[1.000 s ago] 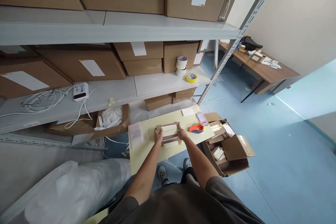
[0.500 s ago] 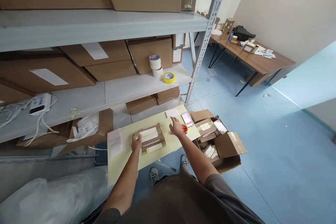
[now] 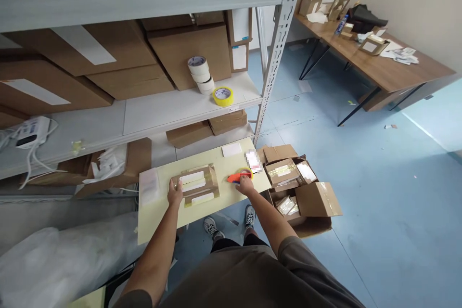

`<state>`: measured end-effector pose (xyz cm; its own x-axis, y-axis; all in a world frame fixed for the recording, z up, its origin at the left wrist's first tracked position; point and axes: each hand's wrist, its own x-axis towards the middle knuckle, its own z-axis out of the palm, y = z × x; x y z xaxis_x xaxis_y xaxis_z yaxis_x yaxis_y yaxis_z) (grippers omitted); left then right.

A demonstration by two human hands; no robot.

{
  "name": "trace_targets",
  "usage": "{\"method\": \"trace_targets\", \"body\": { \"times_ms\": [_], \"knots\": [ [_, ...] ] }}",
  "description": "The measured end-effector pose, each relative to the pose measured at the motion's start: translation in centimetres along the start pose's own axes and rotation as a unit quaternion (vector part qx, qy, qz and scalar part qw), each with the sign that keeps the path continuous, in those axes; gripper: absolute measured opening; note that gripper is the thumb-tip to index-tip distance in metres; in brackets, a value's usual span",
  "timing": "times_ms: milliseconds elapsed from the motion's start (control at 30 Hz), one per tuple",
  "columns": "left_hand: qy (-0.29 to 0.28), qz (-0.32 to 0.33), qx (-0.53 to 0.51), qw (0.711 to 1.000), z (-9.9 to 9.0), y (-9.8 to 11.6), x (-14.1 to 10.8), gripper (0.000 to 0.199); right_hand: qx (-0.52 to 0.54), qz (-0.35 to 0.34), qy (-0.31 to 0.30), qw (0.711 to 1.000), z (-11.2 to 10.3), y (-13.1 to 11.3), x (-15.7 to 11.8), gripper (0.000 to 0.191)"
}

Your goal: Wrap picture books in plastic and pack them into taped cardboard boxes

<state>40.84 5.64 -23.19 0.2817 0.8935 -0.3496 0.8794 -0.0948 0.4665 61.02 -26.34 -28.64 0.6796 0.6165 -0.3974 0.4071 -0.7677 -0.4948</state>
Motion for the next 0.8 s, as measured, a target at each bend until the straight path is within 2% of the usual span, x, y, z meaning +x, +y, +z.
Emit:
{"method": "trace_targets", "body": {
  "times_ms": [67,167,300,400,533,667,733,800],
  "knots": [
    [-0.003,-0.001,-0.002,1.0,0.1,-0.1,-0.1,0.073,-0.022,0.011,0.001,1.0,1.1,0.1,0.4,0.044],
    [-0.002,0.008,-0.013,1.0,0.2,-0.1,-0.4,0.073,-0.019,0.031,0.01,0.999,1.3,-0.1,1.3,0.036],
    [0.005,0.02,-0.03,0.999,0.3,0.0,-0.5,0.072,0.028,0.047,0.007,0.998,-0.8,-0.9,1.7,0.038],
    [-0.006,0.032,-0.053,0.998,0.2,-0.2,-0.1,0.071,0.055,0.02,0.015,0.998,-3.1,-2.5,0.8,0.046],
    [-0.057,0.051,-0.102,0.992,-0.3,-0.6,0.6,0.069,0.133,-0.115,0.011,0.984,-5.7,-7.2,-1.1,0.049],
    [-0.096,0.06,-0.154,0.982,-0.7,-1.0,1.1,0.069,0.193,-0.206,-0.104,0.954,-6.5,-14.1,-1.4,0.047],
    [-0.094,0.064,-0.175,0.978,-0.7,-1.0,1.2,0.069,0.202,-0.221,-0.164,0.94,-6.4,-16.9,-0.9,0.048],
    [-0.099,0.063,-0.191,0.975,-0.8,-0.9,1.0,0.068,0.202,-0.218,-0.198,0.934,-6.3,-18.7,-0.2,0.05]
  ]
}}
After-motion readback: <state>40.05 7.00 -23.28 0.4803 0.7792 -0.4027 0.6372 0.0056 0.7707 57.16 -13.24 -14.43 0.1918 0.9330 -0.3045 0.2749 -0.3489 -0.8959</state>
